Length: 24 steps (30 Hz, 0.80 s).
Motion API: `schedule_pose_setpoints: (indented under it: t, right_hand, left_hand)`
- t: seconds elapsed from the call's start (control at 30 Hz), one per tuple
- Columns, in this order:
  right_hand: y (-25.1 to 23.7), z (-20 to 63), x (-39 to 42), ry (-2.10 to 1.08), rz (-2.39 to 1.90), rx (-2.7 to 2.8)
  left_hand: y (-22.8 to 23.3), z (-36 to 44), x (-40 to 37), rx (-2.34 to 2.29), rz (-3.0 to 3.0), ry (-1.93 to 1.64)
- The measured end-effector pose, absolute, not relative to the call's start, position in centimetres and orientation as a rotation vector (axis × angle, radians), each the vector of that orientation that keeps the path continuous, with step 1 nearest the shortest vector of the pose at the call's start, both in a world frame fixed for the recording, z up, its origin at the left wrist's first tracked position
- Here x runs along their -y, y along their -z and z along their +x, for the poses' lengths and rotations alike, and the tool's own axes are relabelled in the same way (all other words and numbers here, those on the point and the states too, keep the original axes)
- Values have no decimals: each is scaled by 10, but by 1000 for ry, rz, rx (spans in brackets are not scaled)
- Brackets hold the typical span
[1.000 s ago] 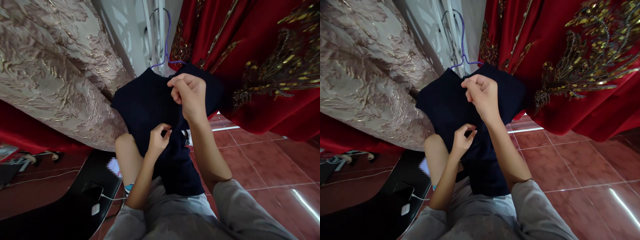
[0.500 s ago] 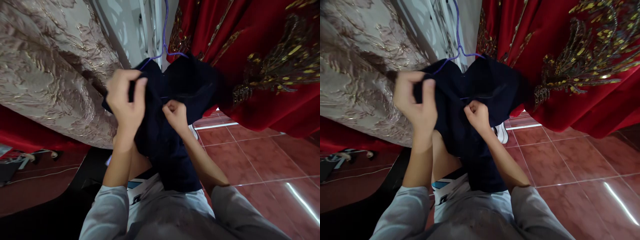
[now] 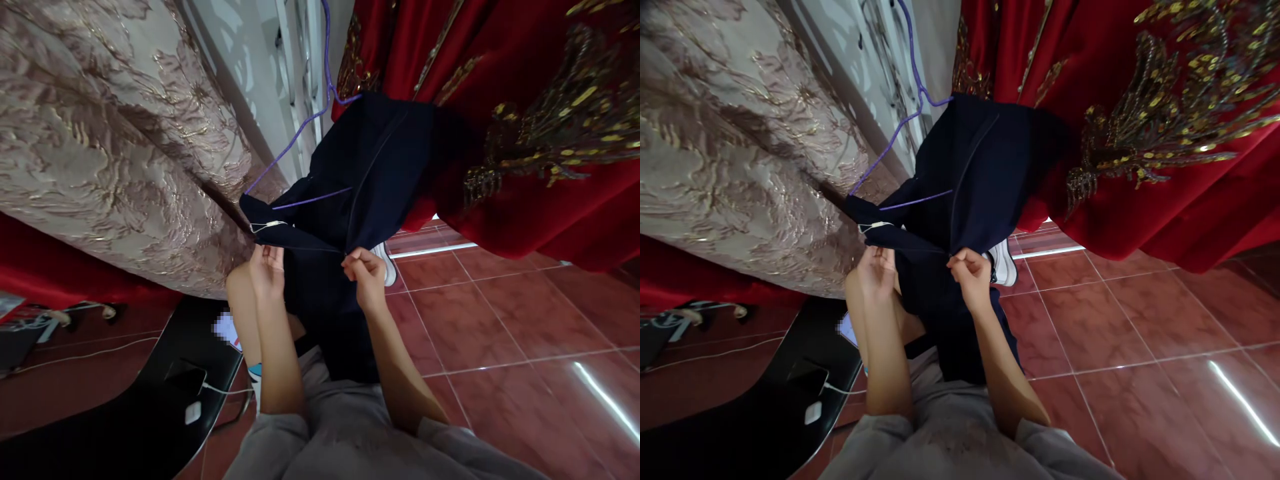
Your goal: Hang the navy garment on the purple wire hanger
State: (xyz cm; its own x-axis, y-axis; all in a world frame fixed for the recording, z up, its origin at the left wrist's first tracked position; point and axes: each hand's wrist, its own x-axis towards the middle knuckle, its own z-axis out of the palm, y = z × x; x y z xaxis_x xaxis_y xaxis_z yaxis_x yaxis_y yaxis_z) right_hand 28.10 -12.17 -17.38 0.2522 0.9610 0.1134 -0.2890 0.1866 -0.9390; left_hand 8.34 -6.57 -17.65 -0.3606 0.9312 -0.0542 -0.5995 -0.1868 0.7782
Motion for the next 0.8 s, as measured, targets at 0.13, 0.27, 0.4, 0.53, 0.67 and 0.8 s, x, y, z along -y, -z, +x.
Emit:
schedule_pose_setpoints:
  t: [0.13,0.27,0.4,0.53,0.67,0.8]
  right_hand:
    - [176,304,121,-988,-972,875]
    - [175,309,124,-995,-972,858]
    - [173,308,129,-868,-1076,943]
    - [165,306,136,-804,-1025,1260]
    - [159,298,148,-1178,-768,1329]
    - [143,292,157,-1430,-759,1160]
  left_hand:
    - [192,107,89,-992,784,-1683]
    - [186,112,95,-1122,1316,-1385]
    - [162,118,113,-1098,1447,-1419]
    - [134,130,132,-893,1626,-1472]
    - [113,138,132,-778,1888,-1332]
    - [104,139,106,-707,2041,-1237]
